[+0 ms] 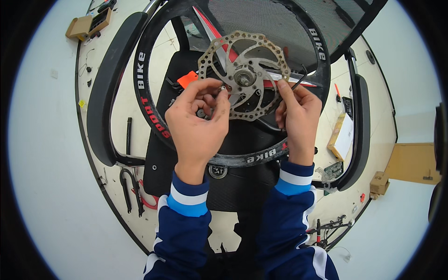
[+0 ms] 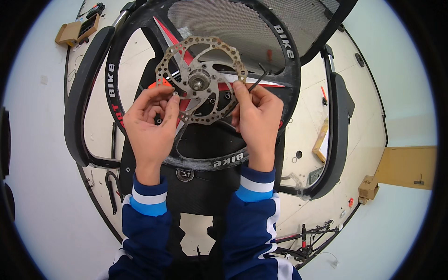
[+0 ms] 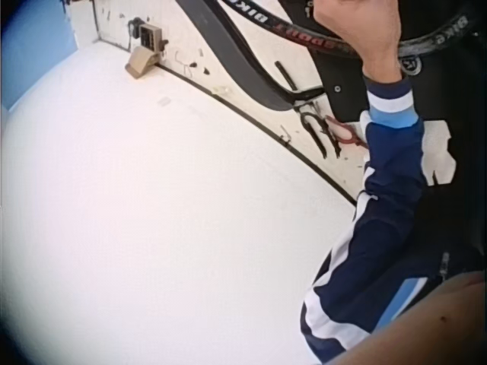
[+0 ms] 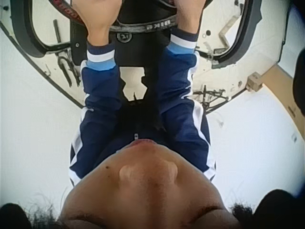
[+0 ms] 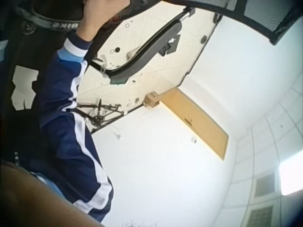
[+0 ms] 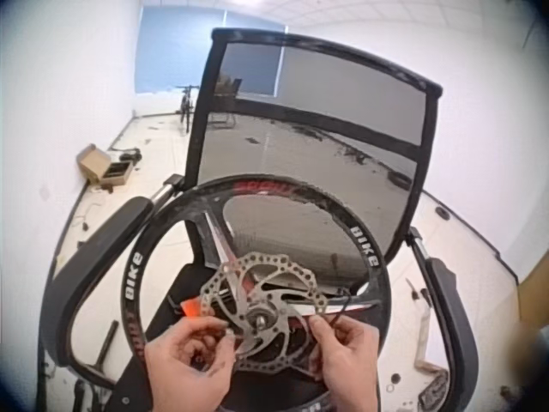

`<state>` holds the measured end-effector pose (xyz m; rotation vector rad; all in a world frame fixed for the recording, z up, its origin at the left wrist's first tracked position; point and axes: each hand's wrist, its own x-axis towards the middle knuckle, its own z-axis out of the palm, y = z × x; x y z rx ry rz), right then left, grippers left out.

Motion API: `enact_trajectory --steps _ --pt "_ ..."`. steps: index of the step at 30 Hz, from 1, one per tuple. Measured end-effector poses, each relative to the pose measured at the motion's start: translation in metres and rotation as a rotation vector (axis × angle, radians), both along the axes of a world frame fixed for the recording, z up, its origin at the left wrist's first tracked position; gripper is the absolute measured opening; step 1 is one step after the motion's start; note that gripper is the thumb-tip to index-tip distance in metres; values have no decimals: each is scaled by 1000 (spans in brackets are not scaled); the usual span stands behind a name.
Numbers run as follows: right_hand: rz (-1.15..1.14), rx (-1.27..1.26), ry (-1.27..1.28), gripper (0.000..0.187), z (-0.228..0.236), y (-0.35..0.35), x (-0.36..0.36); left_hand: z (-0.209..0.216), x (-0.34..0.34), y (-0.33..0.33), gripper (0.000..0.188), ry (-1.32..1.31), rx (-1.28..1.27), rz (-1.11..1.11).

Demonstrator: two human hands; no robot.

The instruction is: The person assembles a bicycle disc brake rotor onto a wheel hub. They place washers and a retaining clip into the hub, then use an Allen key to tighten the retaining bolt, securing the rotor in place.

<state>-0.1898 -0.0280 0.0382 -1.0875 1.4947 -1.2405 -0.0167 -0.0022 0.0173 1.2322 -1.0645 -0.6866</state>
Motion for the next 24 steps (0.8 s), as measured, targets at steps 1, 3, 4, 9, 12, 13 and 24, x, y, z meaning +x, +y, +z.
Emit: enact_trajectory --steps 1,3,4,9,12,13,24 --pt "0 -1 2 26 2 -2 2 0 -1 -1 18 -11 -16 -4" --pt "9 -5 1 27 0 -4 1 0 2 -2 22 -125 -52 -5" --pt "12 -8 16 27 -1 -4 1 1 2 -1 21 -155 -42 -6" --pt "16 -39 155 27 -1 -3 1 6 -2 1 19 -419 -125 13" --pt "35 -62 200 26 0 -2 1 6 0 0 18 -485 -188 7" --pt "43 -67 205 25 1 -1 1 6 0 0 18 -461 -178 7" --pt "2 -115 174 27 -4 -4 0 0 -3 0 18 -427 -87 4"
